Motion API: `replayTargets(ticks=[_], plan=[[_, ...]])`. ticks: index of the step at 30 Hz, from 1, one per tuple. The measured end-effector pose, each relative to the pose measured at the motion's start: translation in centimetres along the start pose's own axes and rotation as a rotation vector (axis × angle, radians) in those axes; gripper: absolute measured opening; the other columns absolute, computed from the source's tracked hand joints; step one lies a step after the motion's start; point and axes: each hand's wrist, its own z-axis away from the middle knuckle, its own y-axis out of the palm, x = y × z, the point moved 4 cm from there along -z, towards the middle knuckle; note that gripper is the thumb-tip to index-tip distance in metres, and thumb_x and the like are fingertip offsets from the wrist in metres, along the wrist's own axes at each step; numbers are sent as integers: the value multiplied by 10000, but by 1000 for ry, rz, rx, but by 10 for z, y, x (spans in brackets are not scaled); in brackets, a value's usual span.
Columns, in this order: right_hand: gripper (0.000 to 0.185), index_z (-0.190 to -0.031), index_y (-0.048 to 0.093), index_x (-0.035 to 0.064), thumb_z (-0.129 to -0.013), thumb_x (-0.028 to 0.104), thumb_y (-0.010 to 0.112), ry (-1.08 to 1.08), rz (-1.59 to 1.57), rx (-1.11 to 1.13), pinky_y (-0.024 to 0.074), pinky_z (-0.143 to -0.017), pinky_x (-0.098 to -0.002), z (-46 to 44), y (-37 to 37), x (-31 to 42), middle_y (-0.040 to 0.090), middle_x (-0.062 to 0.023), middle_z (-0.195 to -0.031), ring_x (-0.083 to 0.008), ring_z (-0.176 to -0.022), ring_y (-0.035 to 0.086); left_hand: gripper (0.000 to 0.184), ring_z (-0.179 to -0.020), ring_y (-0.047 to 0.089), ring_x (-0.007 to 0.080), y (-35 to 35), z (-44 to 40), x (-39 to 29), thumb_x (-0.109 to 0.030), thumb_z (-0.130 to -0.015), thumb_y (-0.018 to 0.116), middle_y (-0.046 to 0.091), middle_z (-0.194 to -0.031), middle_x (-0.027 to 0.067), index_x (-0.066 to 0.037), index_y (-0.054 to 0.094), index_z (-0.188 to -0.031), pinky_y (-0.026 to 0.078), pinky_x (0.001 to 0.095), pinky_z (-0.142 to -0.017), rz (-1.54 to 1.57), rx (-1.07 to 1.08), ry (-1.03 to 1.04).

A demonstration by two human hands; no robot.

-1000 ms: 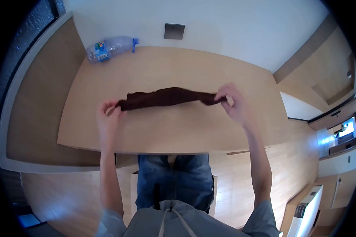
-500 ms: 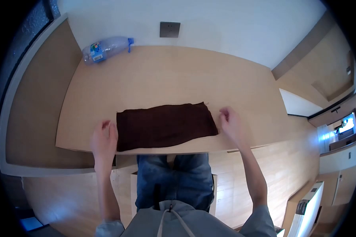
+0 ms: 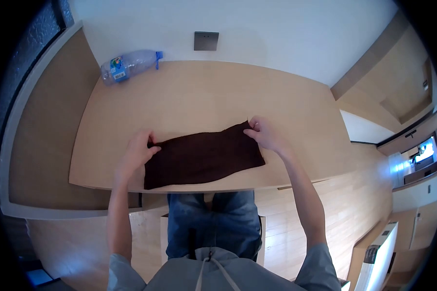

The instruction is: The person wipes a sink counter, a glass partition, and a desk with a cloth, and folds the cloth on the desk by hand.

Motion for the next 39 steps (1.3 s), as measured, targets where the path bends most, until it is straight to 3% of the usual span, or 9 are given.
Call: replayTargets(ticks=[10,13,19,22,25,28,34,37,39], plan=[[400,-900,677,3,-803,369,808,106,95,21,539,-697,-383,1,-6,-4,703,-151,-848,-258,-806,687,229,-858,638,181,-9,-18,10,-94,-800,800,696,-876,81,-1,694,-981,518,346,-791,124,109,-72],[426,-899,686,-12,-802,390,787,194,415,318,538,-683,-391,3,-7,24,705,-163,-828,-273,-785,690,209,-815,630,158,-23,-14,-11,-141,-840,782,683,-830,65,11,702,-961,513,333,-784,70,211,-198],[235,-984,661,7,-859,193,731,18,-69,93,543,-729,-387,11,4,19,718,-151,-977,-259,-888,697,165,-818,638,127,-27,-6,-11,-124,-896,732,696,-836,65,26,686,-948,504,296,-761,347,159,-14],[193,-1036,631,44,-852,35,690,127,-256,188,534,-800,-360,20,-5,27,707,-126,-1046,-230,-955,680,130,-821,647,113,-38,4,-24,-91,-904,722,715,-847,58,26,678,-938,504,281,-725,356,101,-25],[241,-1050,612,72,-843,-32,679,-61,-636,178,511,-843,-328,22,-10,24,693,-85,-1024,-192,-970,653,123,-778,647,96,-49,15,-33,-79,-895,737,721,-830,53,24,670,-907,505,270,-686,380,33,-51],[227,-1042,602,68,-857,-45,669,-71,-790,175,488,-856,-295,35,-24,28,670,-42,-982,-161,-952,624,134,-720,637,78,-61,26,-47,-74,-891,744,711,-764,44,15,651,-854,497,257,-636,467,85,-89],[140,-956,634,75,-867,44,737,22,-709,212,485,-753,-283,71,-51,24,647,16,-918,-118,-867,600,204,-650,620,75,-75,46,-61,-116,-886,759,674,-667,26,-5,623,-782,484,260,-596,477,178,-133],[72,-918,642,68,-902,47,709,143,-779,258,497,-723,-249,64,-42,18,640,16,-895,-82,-817,600,257,-653,624,100,-66,33,-71,-206,-864,787,664,-672,37,-6,642,-796,488,281,-608,115,182,-195],[95,-917,639,57,-917,110,717,106,-411,139,502,-721,-263,48,-33,10,645,1,-870,-95,-787,602,295,-709,642,136,-43,8,-49,-261,-844,802,679,-734,64,-5,655,-827,501,305,-655,70,139,-167]])
